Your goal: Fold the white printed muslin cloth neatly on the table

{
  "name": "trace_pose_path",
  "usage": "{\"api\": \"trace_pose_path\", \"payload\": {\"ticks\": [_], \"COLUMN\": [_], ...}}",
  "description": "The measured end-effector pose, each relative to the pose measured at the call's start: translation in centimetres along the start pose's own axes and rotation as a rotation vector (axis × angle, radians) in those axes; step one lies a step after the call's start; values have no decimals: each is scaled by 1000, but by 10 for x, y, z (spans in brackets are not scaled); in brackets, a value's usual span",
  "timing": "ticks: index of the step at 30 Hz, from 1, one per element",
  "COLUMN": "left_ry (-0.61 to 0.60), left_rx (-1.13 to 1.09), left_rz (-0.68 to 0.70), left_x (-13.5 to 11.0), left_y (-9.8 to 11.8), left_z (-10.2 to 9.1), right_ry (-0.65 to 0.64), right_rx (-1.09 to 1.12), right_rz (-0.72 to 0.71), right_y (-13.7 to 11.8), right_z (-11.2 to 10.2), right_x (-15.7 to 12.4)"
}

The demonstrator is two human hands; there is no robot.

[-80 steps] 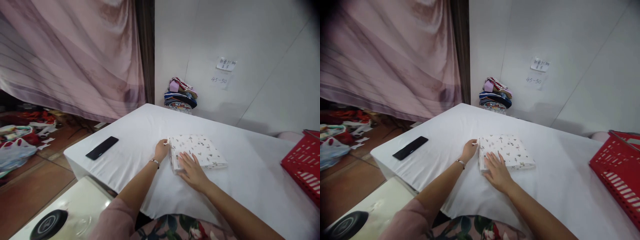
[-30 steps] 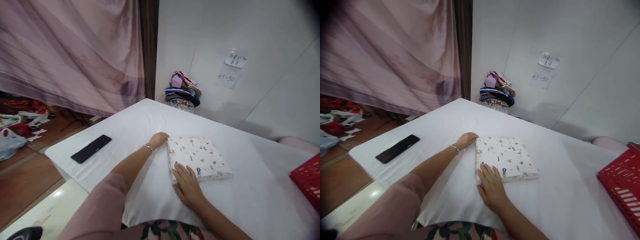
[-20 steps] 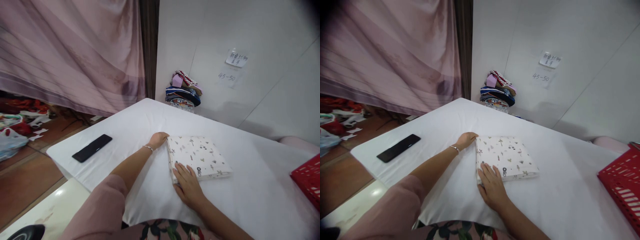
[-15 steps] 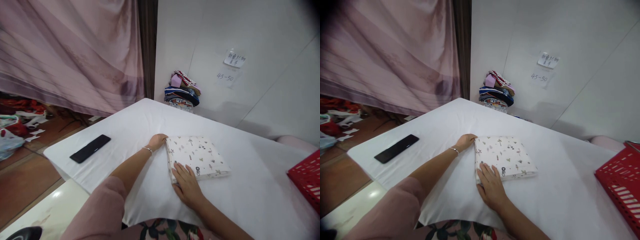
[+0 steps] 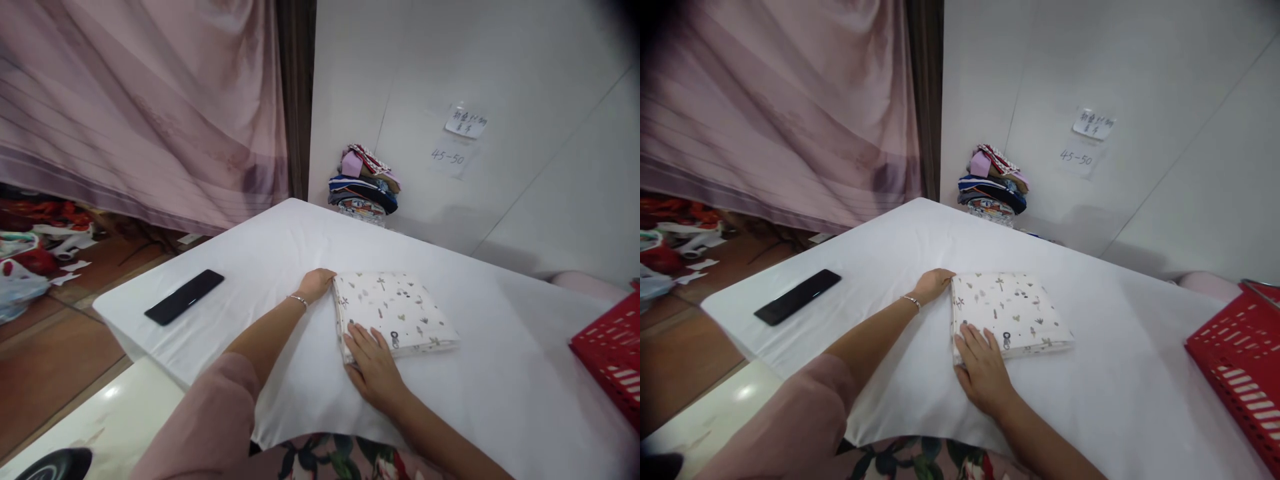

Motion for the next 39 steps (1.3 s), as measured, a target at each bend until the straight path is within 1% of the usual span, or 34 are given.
{"api": "trace_pose_path", "payload": {"ticks": [4,6,8,10,11,12,13,14,17,20,22,24,26,27,29,31,33,36,38,39], "left_ry": [-3,41,117,158,158,130,99,72,17,6,14,20,20,16,2,-25,-63,-99,-82,-64], "left_rx": [-47,-76,-112,-140,-142,-128,-107,-84,-28,5,11,15,24,30,47,66,77,70,69,76], "left_rz": [-46,-46,3,123,198,274,320,328,283,265,268,273,272,268,259,254,248,210,206,224], "left_x": [-2,-5,-12,-24,-31,-38,-46,-52,-63,-64,-62,-61,-61,-61,-61,-60,-58,-57,-62,-66], "left_y": [1,8,25,50,64,76,86,91,91,85,82,82,82,82,82,82,83,91,101,108], "left_z": [-3,-8,-12,-9,-5,1,8,15,28,33,34,35,36,37,37,35,33,27,24,24], "right_ry": [-3,3,6,4,0,-6,-12,-19,-39,-45,-52,-18,24,17,-68,-174,-242,-296,-290,-269], "right_rx": [-2,8,21,37,45,55,66,78,115,163,204,218,185,161,121,111,130,213,284,306], "right_rz": [4,9,11,17,24,34,41,45,22,-40,-67,-9,130,196,263,261,252,270,300,326], "right_y": [-1,-1,-1,0,0,0,0,0,0,4,14,34,60,72,88,94,95,96,103,110], "right_z": [-1,-1,-1,0,0,0,0,-1,-6,-19,-32,-45,-53,-53,-45,-33,-27,-29,-35,-38], "right_x": [1,1,2,3,3,4,4,3,-3,-13,-18,-21,-24,-27,-34,-41,-46,-46,-42,-38]}}
Point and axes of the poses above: each hand's wrist, its own x-axis towards the middle knuckle, its own z-axis out of the palm, y = z × x, the point moved 6 cm from there along x, towards the middle knuckle
